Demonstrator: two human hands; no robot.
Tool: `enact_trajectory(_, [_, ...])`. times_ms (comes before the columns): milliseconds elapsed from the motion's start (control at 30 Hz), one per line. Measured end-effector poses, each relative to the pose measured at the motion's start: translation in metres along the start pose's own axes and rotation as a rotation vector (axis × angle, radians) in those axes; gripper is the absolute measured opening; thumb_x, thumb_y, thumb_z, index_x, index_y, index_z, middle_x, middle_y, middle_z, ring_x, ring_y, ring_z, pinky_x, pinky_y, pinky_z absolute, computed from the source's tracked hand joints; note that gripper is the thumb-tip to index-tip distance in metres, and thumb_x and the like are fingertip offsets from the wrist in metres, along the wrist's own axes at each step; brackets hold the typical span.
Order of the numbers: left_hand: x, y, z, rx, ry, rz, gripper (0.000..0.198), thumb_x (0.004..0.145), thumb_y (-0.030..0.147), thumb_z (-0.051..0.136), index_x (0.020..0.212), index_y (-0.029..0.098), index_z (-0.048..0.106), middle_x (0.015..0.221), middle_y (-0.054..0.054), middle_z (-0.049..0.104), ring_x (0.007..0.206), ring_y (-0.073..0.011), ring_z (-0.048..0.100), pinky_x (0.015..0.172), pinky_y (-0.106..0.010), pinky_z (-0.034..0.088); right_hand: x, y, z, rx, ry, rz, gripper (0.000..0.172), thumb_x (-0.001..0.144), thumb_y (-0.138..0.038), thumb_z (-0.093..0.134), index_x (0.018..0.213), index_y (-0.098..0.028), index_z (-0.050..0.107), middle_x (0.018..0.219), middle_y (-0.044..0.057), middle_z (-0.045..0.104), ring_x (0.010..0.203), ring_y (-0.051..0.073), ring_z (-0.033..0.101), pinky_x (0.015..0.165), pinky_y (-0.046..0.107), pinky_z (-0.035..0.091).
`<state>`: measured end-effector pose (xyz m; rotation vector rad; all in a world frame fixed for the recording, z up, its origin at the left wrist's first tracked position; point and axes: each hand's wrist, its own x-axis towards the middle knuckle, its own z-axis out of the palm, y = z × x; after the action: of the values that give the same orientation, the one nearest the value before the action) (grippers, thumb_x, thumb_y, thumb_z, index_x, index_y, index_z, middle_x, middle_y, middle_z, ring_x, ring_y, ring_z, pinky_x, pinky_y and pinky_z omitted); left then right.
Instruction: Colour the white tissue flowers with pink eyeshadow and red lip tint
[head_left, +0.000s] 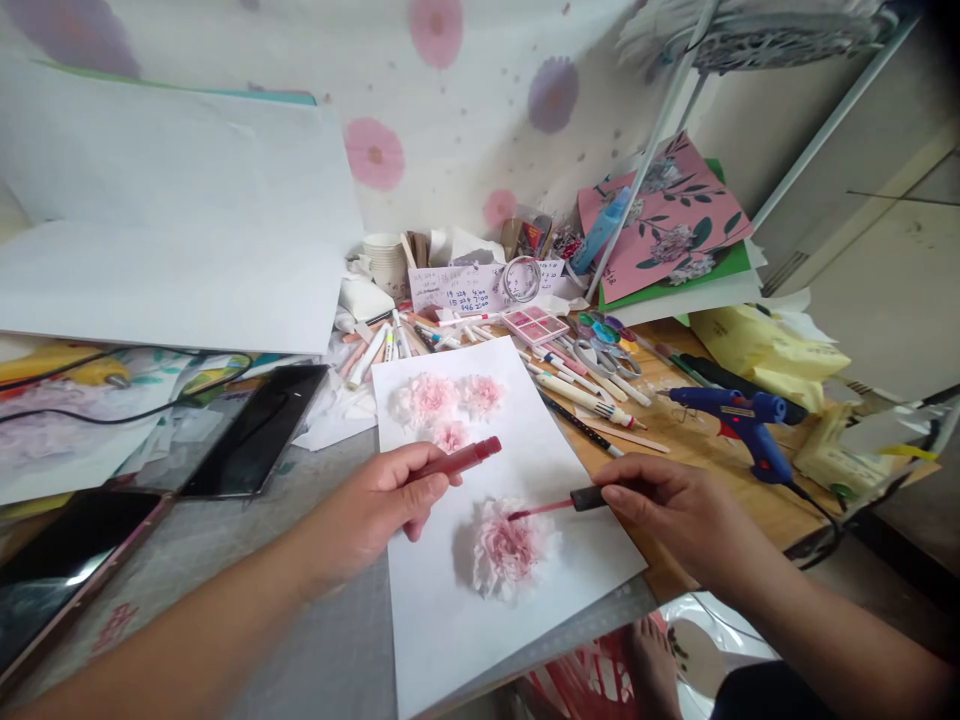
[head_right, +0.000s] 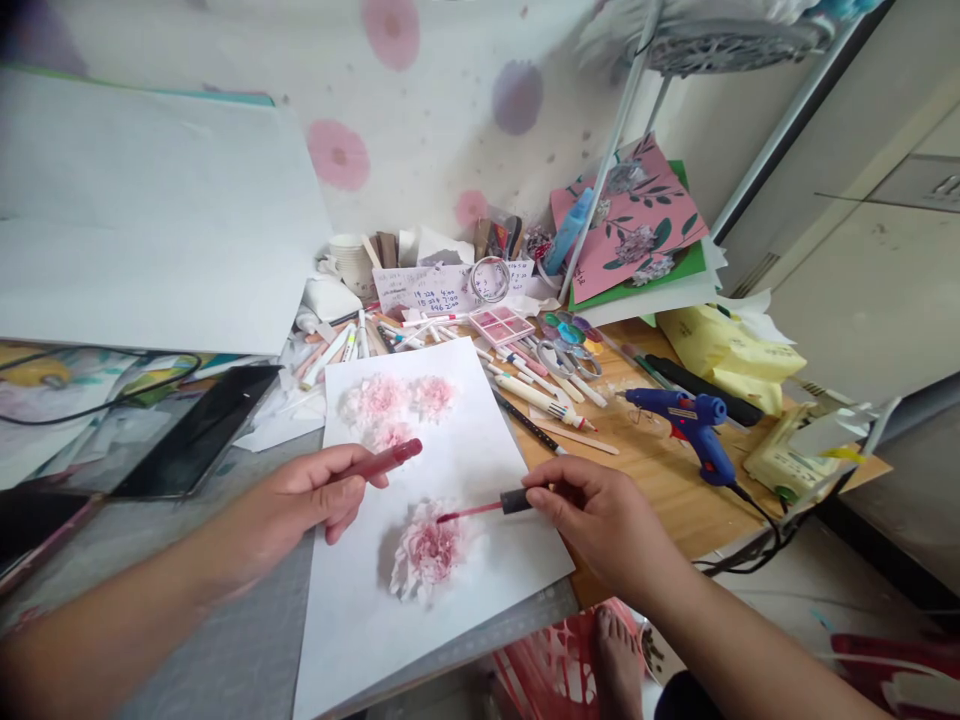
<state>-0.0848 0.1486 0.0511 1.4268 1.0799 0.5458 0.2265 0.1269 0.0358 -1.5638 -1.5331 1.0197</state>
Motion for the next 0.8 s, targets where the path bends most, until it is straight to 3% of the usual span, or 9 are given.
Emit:
enact_trajectory(100, [0.001, -0.002, -0.002, 0.012, -0.002, 0.005, 0.039, 0.089, 0.053, 0.049, 0.104, 0.018, 0.060, 0.058, 0.007, 0.043, 0.057, -0.0129, 0.036, 0.059, -0.029, 0.027, 0.003, -0.002, -0.002, -0.064, 0.060, -0.032, 0.023, 0.074, -0.043, 0.070, 0.083, -0.023, 0.074, 0.074, 0.003, 0.071, 0.067, 0.019, 0.062, 0.060, 0.029, 0.048])
enact_trajectory(233, [0.001, -0.002, -0.003, 0.029, 0.001, -0.009, 0.040, 0.089, 0.054, 0.049, 0.103, 0.019, 0.061, 0.058, 0.006, 0.044, 0.058, -0.0132, 0.036, 0.060, -0.029, 0.027, 0.003, -0.005, -0.003, 0.005, -0.040, -0.038, 0.024, 0.075, -0.045, 0.069, 0.080, -0.022, 0.073, 0.074, 0.003, 0.072, 0.067, 0.019, 0.064, 0.062, 0.029, 0.050])
enact_trajectory(400, [0.000, -0.003, -0.003, 0.029, 0.009, -0.030, 0.039, 0.089, 0.054, 0.049, 0.103, 0.020, 0.061, 0.059, 0.006, 0.044, 0.059, -0.0134, 0.037, 0.060, -0.029, 0.026, 0.001, -0.004, -0.005, -0.015, 0.007, -0.037, 0.029, 0.073, -0.049, 0.072, 0.081, -0.022, 0.074, 0.074, 0.004, 0.073, 0.067, 0.020, 0.064, 0.061, 0.029, 0.052])
enact_trajectory(500, [0.000, -0.004, -0.004, 0.016, 0.014, -0.037, 0.039, 0.089, 0.053, 0.050, 0.106, 0.020, 0.062, 0.059, 0.005, 0.045, 0.058, -0.0132, 0.038, 0.059, -0.029, 0.026, 0.000, -0.005, -0.008, 0.005, -0.046, -0.024, 0.030, 0.074, -0.051, 0.072, 0.080, -0.022, 0.074, 0.074, 0.005, 0.073, 0.067, 0.020, 0.065, 0.061, 0.030, 0.052])
enact_trajectory(667, [0.000, -0.006, -0.005, 0.001, 0.024, -0.041, 0.038, 0.089, 0.055, 0.051, 0.103, 0.021, 0.063, 0.060, 0.005, 0.046, 0.058, -0.0131, 0.038, 0.059, -0.029, 0.025, -0.002, -0.007, -0.015, -0.042, 0.051, -0.015, 0.032, 0.070, -0.055, 0.073, 0.077, -0.023, 0.075, 0.074, 0.005, 0.073, 0.068, 0.021, 0.064, 0.061, 0.030, 0.051])
enact_trajectory(800, [0.000, -0.011, -0.007, -0.007, 0.032, -0.071, 0.037, 0.089, 0.055, 0.051, 0.104, 0.022, 0.062, 0.061, 0.005, 0.046, 0.060, -0.0134, 0.038, 0.060, -0.030, 0.025, -0.002, -0.005, -0.020, -0.047, -0.042, 0.011, 0.032, 0.071, -0.055, 0.072, 0.077, -0.023, 0.075, 0.076, 0.005, 0.073, 0.070, 0.021, 0.065, 0.064, 0.031, 0.052])
